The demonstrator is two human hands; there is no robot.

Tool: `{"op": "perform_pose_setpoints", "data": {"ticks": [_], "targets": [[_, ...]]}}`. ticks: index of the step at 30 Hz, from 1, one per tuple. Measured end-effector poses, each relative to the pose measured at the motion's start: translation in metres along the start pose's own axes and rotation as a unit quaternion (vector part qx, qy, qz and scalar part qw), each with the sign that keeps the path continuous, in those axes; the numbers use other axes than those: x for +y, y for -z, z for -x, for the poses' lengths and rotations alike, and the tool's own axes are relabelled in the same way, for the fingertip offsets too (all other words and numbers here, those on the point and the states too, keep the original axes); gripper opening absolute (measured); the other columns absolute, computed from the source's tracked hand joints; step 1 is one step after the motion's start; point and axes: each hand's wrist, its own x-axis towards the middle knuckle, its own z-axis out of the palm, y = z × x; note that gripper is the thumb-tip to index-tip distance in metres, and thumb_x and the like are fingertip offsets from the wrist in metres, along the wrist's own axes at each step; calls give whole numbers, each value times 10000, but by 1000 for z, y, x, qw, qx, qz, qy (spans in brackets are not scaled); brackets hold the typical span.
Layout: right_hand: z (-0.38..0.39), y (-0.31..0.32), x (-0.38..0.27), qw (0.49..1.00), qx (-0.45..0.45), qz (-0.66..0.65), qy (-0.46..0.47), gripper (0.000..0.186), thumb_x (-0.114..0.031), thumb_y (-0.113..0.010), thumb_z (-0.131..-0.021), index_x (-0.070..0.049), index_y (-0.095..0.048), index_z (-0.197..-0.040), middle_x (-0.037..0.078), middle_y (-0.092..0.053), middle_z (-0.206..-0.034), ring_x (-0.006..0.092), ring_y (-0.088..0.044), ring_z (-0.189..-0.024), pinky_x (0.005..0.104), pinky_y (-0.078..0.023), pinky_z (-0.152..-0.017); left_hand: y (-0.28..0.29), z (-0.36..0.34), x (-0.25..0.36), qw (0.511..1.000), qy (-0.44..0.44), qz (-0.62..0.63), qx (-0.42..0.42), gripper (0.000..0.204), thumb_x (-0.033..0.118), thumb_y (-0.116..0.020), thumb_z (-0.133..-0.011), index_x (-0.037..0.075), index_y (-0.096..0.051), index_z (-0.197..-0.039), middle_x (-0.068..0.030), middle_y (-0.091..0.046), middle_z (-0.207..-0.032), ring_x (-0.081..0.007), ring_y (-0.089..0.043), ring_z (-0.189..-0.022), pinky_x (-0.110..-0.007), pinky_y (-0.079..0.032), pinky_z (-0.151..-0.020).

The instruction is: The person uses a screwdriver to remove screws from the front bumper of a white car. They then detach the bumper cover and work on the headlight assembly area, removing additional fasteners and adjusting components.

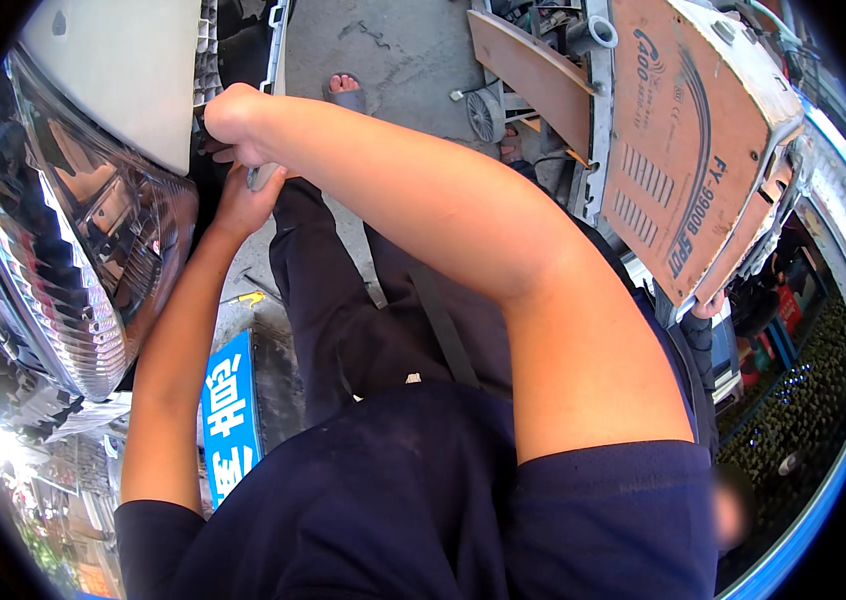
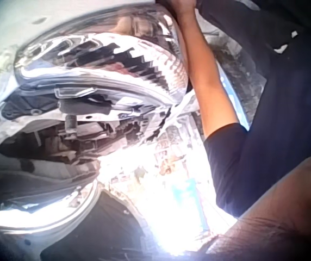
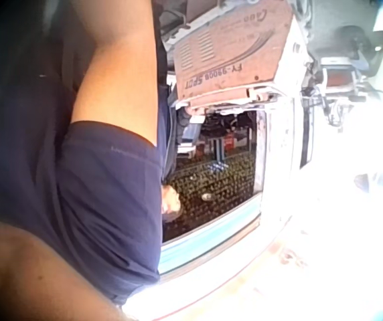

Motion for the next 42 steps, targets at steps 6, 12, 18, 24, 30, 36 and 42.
{"op": "perform_pose_setpoints", "data": {"ticks": [6, 12, 18, 24, 30, 36, 42], "targets": [[4, -1, -1, 1000, 3, -10, 0, 344, -56, -486, -976, 87, -481, -1289, 242, -515, -1317, 375, -573, -1165, 479, -454, -1047, 2, 0, -1, 999, 24, 17, -27, 512, 272, -685, -883, -40, -547, -1265, -302, -530, -1317, -449, -485, -1254, -456, -376, -1062], [-7, -3, 2, 1000, -16, -7, 1, 305, -66, -499, -981, 60, -521, -1258, 201, -529, -1296, 335, -579, -1139, 448, -471, -1025, -1, -1, -8, 1000, 6, 21, -22, 482, 232, -699, -875, -38, -553, -1247, -285, -549, -1294, -434, -508, -1227, -452, -385, -1050], [-7, -2, 1, 999, 2, -36, -28, 293, -73, -513, -986, 56, -524, -1248, 209, -520, -1309, 346, -561, -1172, 441, -465, -1037, -3, 1, 0, 999, -19, 23, 16, 468, 200, -715, -864, -38, -557, -1235, -275, -563, -1271, -415, -523, -1215, -437, -398, -1036], [-12, -4, 3, 1000, 8, -15, -16, 261, -74, -524, -983, 57, -550, -1207, 219, -553, -1251, 335, -576, -1147, 442, -472, -1030, -2, -1, 3, 999, -14, 42, 11, 449, 184, -716, -864, -39, -563, -1221, -271, -567, -1263, -411, -538, -1192, -435, -413, -1017], [-19, -4, 7, 1000, 23, 20, -5, 171, -59, -520, -971, 39, -592, -1090, 178, -577, -1127, 285, -593, -1000, 422, -511, -949, -4, -2, -1, 999, -27, 41, 8, 429, 181, -706, -872, -32, -567, -1217, -272, -562, -1274, -411, -526, -1208, -434, -398, -1037], [-17, -6, 5, 999, 27, 30, -4, 175, -75, -520, -974, 32, -592, -1091, 168, -571, -1107, 275, -594, -969, 415, -528, -907, -5, -1, -4, 999, -2, 30, -10, 424, 193, -698, -878, -32, -574, -1216, -268, -570, -1267, -410, -516, -1220, -436, -388, -1047], [-9, -1, 6, 998, 16, 65, 4, 200, -108, -530, -982, 27, -591, -1118, 152, -579, -1087, 264, -596, -967, 416, -530, -895, -3, 3, -4, 999, 30, 24, -34, 422, 207, -701, -873, -30, -590, -1205, -266, -577, -1258, -411, -528, -1202, -433, -397, -1038]]}}
